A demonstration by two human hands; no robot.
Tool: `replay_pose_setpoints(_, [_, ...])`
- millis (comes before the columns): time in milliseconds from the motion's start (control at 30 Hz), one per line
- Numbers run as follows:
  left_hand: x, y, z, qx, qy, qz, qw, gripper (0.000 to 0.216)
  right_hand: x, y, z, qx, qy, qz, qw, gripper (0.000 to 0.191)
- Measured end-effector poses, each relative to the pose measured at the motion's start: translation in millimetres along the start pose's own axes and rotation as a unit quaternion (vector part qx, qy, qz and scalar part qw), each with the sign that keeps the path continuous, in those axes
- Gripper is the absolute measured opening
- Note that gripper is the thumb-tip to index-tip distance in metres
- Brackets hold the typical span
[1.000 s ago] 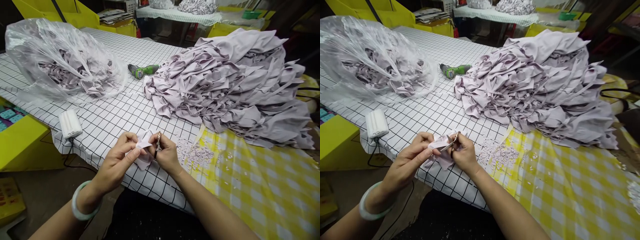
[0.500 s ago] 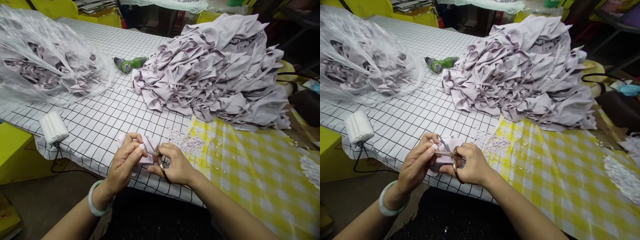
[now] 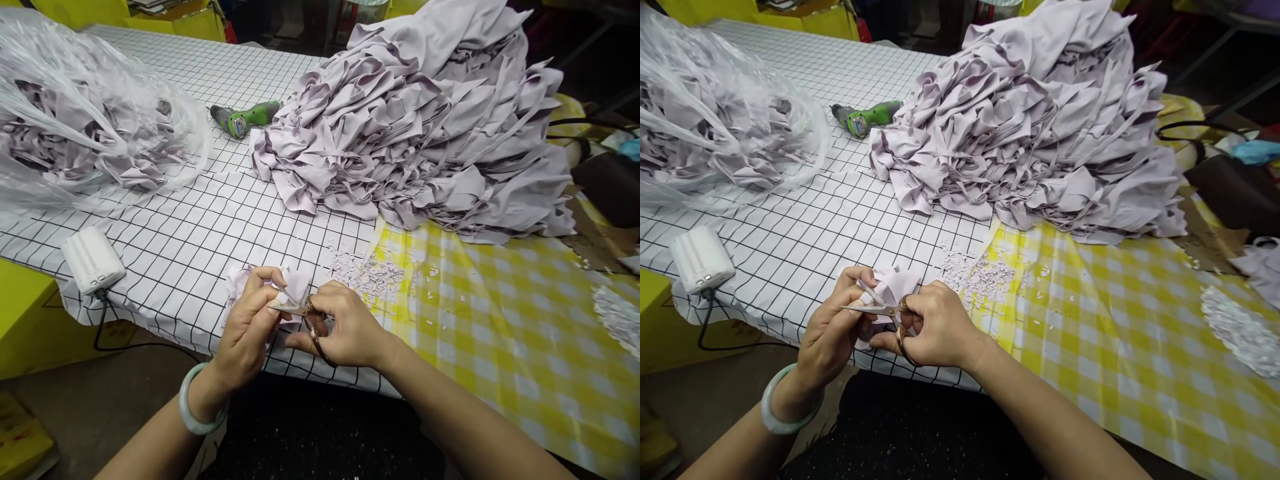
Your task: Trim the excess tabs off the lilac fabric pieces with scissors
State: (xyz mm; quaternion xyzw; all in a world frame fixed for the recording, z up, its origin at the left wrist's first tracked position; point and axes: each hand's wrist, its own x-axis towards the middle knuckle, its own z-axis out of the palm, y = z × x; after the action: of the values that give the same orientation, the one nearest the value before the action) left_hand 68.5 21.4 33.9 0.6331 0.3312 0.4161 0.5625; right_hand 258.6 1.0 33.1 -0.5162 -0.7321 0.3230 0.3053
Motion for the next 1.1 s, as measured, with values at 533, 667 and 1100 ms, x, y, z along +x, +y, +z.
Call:
replay_pose_setpoints(533, [2,-1,3,0.035,-0.033,0.046,0.998,0.03,-1,0,2,0.022,0.011,0.015,1.0,0.064])
replay_pose_setpoints(667, [3,-4,5,0.039,-0.049,0.03,0.998,0.03,-7,5,2,0.031,0.015,0.037,0.999,0.064])
replay_pose_setpoints(1100, [93,-24,62,0.111,-0.183,0.066,0.974,0.028,-38,54,-45,0.055,0.095,0.354,0.929,0.066])
